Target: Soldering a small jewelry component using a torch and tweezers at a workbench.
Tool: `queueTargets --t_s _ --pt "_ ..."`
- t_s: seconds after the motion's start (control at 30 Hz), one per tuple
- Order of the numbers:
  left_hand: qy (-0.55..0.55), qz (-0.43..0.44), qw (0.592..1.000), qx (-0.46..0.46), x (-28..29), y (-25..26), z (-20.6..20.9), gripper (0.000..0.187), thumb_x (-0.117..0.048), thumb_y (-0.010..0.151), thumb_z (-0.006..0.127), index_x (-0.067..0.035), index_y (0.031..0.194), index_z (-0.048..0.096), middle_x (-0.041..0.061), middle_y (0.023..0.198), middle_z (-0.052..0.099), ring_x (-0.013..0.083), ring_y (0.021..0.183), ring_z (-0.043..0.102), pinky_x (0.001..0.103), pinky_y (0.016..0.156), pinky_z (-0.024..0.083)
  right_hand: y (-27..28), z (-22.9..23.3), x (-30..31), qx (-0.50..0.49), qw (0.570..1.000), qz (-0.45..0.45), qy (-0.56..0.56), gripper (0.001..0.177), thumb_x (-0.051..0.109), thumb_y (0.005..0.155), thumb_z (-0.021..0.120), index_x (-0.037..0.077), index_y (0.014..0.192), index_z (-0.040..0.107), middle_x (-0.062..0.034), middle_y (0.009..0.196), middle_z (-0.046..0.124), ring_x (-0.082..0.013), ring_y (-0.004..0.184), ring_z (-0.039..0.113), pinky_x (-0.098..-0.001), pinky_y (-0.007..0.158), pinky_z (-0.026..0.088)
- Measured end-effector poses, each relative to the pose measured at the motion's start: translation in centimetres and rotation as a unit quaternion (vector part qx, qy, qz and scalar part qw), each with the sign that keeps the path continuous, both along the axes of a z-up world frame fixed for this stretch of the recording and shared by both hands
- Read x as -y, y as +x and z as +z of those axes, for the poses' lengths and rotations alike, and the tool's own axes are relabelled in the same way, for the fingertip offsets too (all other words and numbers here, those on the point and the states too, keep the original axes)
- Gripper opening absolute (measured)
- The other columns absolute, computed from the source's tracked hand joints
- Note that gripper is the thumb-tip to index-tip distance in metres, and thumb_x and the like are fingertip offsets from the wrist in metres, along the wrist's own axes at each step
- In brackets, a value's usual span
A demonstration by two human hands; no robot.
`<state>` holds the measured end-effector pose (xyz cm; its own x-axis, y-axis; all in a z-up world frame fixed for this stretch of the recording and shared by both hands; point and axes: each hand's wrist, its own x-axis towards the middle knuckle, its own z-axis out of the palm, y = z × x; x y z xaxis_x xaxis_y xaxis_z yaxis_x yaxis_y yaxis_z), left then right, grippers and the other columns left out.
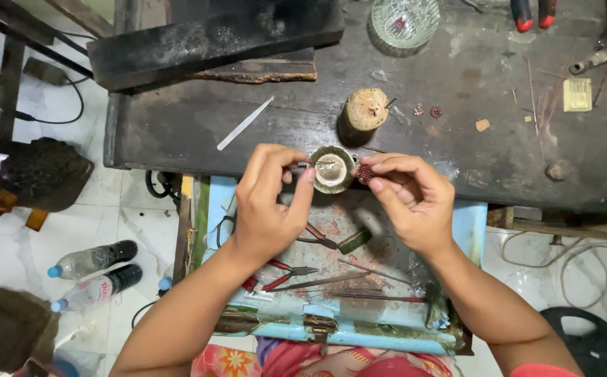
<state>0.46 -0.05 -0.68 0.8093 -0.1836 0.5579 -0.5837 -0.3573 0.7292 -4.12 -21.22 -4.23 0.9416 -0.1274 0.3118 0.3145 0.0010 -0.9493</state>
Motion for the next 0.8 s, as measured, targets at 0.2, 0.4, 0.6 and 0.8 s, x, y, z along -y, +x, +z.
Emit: queueTargets --t_s 0.2,0.4,0.6,0.8 --pt "-0.069 -0.041 0.997 -0.012 1.4 -1.7 -0.6 0.013 -0.002 0.09 0.075 -0.001 0.102 0.069 0.01 0.088 0.068 0.0198 0.062 0.063 0.027 0.051 0.053 0.4 -0.6 0.6 0.092 0.993 -0.049 -0.054 0.019 -0.008 0.09 0.078 -0.014 0.104 0.067 -0.0253 0.104 0.069 -0.0315 0.101 0.075 -0.0379 0.086 0.064" --pt "-0.106 -0.043 0.993 0.007 2.9 -2.8 -0.7 0.01 0.001 0.091 0.073 -0.001 0.101 0.073 0.013 0.09 0.073 0.0217 0.057 0.063 0.032 0.049 0.055 0.1 0.9 -0.3 0.119 0.985 -0.093 -0.085 0.016 -0.009 0.087 0.082 -0.011 0.1 0.072 -0.0245 0.097 0.071 -0.0315 0.096 0.075 -0.0373 0.081 0.063" --pt "-0.098 -0.042 0.991 0.075 3.8 -2.9 0.5 0.011 0.002 0.092 0.074 0.001 0.102 0.076 0.016 0.093 0.075 0.0304 0.071 0.074 0.036 0.061 0.061 -0.3 2.1 -1.1 0.126 0.983 -0.083 -0.104 0.01 -0.011 0.09 0.075 -0.01 0.1 0.074 -0.0257 0.096 0.072 -0.0309 0.09 0.074 -0.0396 0.075 0.063" --pt "-0.043 -0.02 0.988 0.146 4.4 -2.4 -0.2 0.007 0.004 0.093 0.071 0.0 0.098 0.074 0.015 0.091 0.071 0.0305 0.072 0.072 0.035 0.067 0.062 -0.6 2.4 -1.2 0.129 0.981 -0.086 -0.113 0.009 -0.008 0.091 0.074 -0.008 0.1 0.075 -0.0249 0.099 0.074 -0.0319 0.09 0.076 -0.0393 0.073 0.063"
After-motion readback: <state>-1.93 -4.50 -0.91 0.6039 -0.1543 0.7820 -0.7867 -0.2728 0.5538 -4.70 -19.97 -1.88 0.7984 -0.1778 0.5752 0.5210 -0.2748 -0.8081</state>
